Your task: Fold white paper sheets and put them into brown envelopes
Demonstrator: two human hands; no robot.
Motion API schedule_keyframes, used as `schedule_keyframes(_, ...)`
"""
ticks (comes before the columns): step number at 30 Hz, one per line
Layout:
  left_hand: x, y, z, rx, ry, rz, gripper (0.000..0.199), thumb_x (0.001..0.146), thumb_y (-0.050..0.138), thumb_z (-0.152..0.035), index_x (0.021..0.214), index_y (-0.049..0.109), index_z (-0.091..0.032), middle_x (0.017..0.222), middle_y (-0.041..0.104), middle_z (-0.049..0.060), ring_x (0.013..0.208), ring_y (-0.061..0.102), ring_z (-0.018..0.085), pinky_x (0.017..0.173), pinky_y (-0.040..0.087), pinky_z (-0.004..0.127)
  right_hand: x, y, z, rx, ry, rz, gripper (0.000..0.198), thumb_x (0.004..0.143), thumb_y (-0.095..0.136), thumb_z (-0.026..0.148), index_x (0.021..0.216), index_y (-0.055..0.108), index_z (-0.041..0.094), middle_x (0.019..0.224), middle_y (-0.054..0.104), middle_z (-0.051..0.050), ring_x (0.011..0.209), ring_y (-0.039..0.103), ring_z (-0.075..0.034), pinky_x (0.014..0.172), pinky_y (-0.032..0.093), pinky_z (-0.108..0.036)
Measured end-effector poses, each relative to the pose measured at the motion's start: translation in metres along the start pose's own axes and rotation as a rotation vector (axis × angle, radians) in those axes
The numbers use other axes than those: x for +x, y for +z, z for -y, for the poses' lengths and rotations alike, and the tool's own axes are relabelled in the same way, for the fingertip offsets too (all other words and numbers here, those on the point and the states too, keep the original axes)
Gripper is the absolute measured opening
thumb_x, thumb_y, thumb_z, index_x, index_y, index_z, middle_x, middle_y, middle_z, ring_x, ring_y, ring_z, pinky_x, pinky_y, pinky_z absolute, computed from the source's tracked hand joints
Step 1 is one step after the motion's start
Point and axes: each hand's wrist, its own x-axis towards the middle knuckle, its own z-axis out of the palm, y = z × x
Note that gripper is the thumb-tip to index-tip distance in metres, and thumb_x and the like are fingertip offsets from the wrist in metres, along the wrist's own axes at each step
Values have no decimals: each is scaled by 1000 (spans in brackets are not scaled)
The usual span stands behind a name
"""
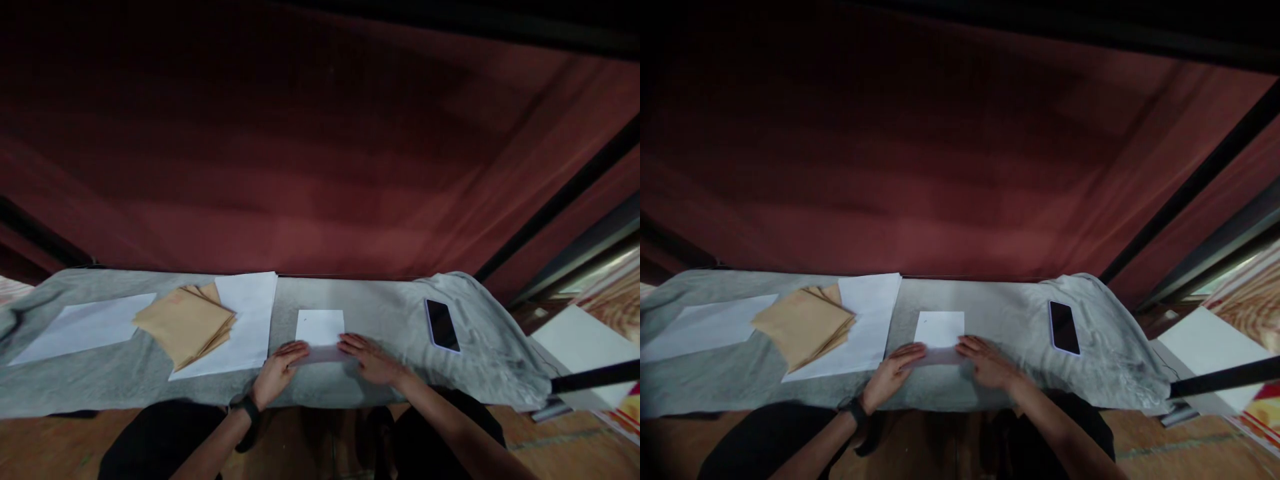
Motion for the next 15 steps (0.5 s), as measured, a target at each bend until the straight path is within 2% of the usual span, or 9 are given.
schedule_keyframes(3, -6, 0, -1, 19, 34, 56, 72, 71, 51, 3, 133, 68, -32, 146, 62, 0, 141, 51, 21, 122, 37, 49, -16, 10, 17, 22, -12, 9, 81, 80, 61, 9, 157, 40, 27, 166, 34, -6, 154, 29, -21, 128, 23, -45)
schedule_keyframes(6, -11, -16, -3, -19, 80, 178, 75, 75, 48, 3, 138, 63, -34, 154, 53, -1, 147, 43, 20, 124, 33, 50, -13, 21, 28, 7, -8, 9, 73, 84, 65, 17, 154, 45, 26, 165, 36, -8, 154, 30, -22, 129, 19, -47)
schedule_keyframes(10, 9, -37, -7, -188, 82, 356, 62, 86, 45, -5, 136, 65, -35, 148, 60, -3, 139, 54, 20, 121, 38, 43, -6, 27, 32, -48, -24, 17, 78, 85, 69, 24, 157, 39, 23, 167, 32, -10, 155, 27, -24, 129, 17, -47)
schedule_keyframes(12, 35, -30, -12, -163, 68, 267, 52, 97, 40, -15, 140, 62, -32, 152, 56, -2, 142, 50, 20, 123, 35, 42, -4, 27, 32, -60, -57, 22, 80, 87, 70, 29, 159, 36, 21, 168, 30, -11, 155, 27, -25, 129, 17, -47)
schedule_keyframes(14, 64, -10, -19, -44, 46, 151, 49, 102, 38, -27, 149, 52, -28, 159, 47, 2, 149, 41, 19, 126, 29, 43, -3, 26, 33, -62, -107, 32, 80, 88, 70, 35, 159, 35, 19, 167, 31, -13, 154, 28, -26, 129, 16, -47)
schedule_keyframes(15, 78, 3, -22, 22, 48, 150, 49, 103, 39, -32, 151, 50, -26, 160, 46, 4, 150, 38, 20, 126, 27, 44, -2, 25, 33, -60, -128, 35, 80, 89, 70, 37, 158, 36, 19, 166, 32, -14, 154, 29, -26, 129, 16, -47)
